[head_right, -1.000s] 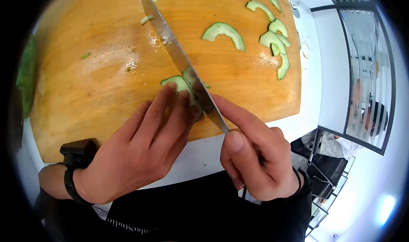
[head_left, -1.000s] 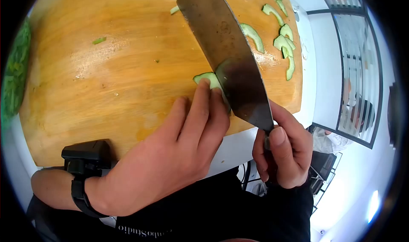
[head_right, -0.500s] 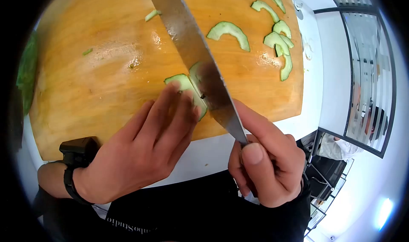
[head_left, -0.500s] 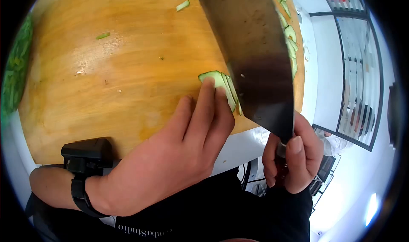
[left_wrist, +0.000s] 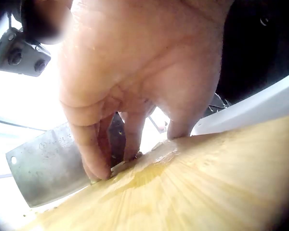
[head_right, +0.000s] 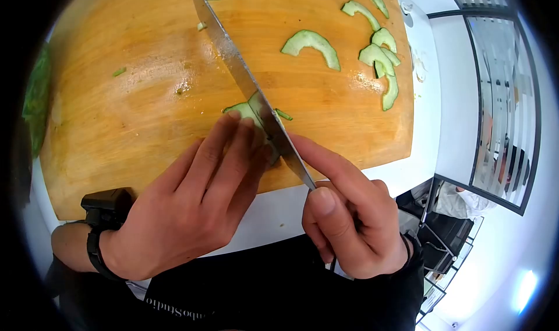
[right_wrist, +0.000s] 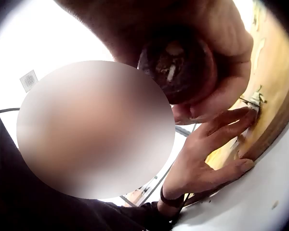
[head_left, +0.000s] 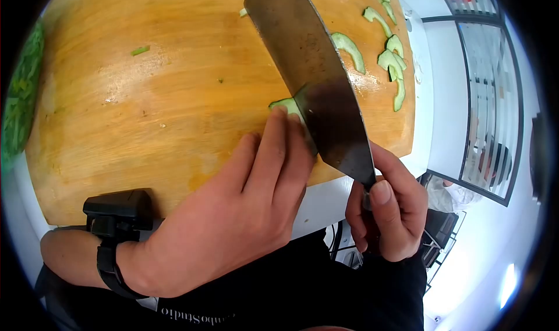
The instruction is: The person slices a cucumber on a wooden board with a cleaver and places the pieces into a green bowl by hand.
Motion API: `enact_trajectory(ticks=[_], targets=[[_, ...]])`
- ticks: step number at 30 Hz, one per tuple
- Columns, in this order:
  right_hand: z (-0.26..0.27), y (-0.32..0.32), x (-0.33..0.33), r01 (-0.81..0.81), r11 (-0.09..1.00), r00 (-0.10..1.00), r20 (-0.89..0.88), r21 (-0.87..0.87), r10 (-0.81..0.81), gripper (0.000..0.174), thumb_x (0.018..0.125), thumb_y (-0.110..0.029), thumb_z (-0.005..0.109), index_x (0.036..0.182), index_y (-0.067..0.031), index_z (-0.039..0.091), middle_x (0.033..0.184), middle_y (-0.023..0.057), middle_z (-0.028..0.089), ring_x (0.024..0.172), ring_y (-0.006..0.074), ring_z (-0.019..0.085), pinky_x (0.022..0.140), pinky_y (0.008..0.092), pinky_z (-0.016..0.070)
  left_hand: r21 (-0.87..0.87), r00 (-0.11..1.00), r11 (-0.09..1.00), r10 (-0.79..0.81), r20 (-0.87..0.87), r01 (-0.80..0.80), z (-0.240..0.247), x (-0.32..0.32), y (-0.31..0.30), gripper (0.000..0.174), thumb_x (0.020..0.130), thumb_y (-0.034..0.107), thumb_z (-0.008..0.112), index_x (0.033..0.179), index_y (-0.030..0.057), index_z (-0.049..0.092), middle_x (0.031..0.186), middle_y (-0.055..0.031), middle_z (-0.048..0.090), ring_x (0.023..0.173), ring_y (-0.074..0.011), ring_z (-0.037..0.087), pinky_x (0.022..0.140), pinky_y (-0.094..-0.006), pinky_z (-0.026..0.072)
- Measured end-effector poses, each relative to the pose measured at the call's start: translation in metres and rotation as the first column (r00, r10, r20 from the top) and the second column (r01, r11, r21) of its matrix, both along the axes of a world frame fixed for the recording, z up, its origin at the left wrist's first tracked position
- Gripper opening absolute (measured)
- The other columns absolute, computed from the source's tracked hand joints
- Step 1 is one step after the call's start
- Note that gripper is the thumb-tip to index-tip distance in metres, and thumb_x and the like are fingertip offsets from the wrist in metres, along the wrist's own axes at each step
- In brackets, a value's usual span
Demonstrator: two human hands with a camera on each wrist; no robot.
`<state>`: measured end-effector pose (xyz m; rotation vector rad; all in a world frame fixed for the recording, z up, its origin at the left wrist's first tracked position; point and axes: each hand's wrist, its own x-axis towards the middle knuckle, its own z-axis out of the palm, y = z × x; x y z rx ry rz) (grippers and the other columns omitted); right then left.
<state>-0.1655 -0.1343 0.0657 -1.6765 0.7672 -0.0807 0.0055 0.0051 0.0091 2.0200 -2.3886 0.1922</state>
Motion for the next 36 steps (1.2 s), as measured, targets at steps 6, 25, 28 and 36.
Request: enact_trajectory(ticks=[6,25,28,36], targets=[[0.004,-0.003,-0.001,-0.011,1.000,0.998,0.065,-0.020,0.013,0.056,0.109,-0.032,0.045,0.144,0.0114,0.045,0.052,0.0072,0.054,0.033,0.0083,0.042,0.036,0.0206,0.0334,-0.009,1.000,1.000,0.003,-0.022,-0.003,0.000,0.001,0.001,0.043,0.097,0.021,0.054,0.132,-0.0002,0.066,0.135,-0.0233,0.061,0.128,-0.0375,0.061,0.106,-0.0393,0.0516],[0.008,0.004,-0.002,-0.007,0.996,1.000,0.003,-0.093,0.008,0.060,0.109,-0.037,0.046,0.142,0.0128,0.048,0.051,0.0048,0.053,0.035,0.0077,0.044,0.037,0.0210,0.0324,-0.013,1.000,1.000,-0.007,-0.021,0.006,0.000,0.001,0.000,0.041,0.097,0.019,0.056,0.131,-0.0016,0.067,0.132,-0.0249,0.062,0.127,-0.0396,0.062,0.104,-0.0394,0.0533],[0.000,0.001,-0.004,-0.015,1.000,1.000,-0.014,-0.016,0.015,0.058,0.108,-0.031,0.047,0.146,0.0123,0.046,0.053,0.0054,0.054,0.036,0.0068,0.043,0.039,0.0211,0.0318,-0.001,1.000,1.000,0.013,-0.027,-0.013,0.001,0.000,0.000,0.043,0.098,0.020,0.055,0.134,-0.0006,0.066,0.133,-0.0238,0.062,0.128,-0.0387,0.061,0.106,-0.0390,0.0525],[0.000,0.000,-0.003,-0.009,1.000,1.000,0.020,-0.020,0.009,0.059,0.109,-0.035,0.045,0.144,0.0119,0.046,0.053,0.0065,0.054,0.034,0.0080,0.043,0.037,0.0206,0.0328,-0.006,0.999,1.000,0.007,-0.041,-0.007,0.002,0.001,0.000,0.042,0.097,0.020,0.057,0.132,-0.0010,0.067,0.133,-0.0252,0.061,0.129,-0.0398,0.060,0.105,-0.0394,0.0527]])
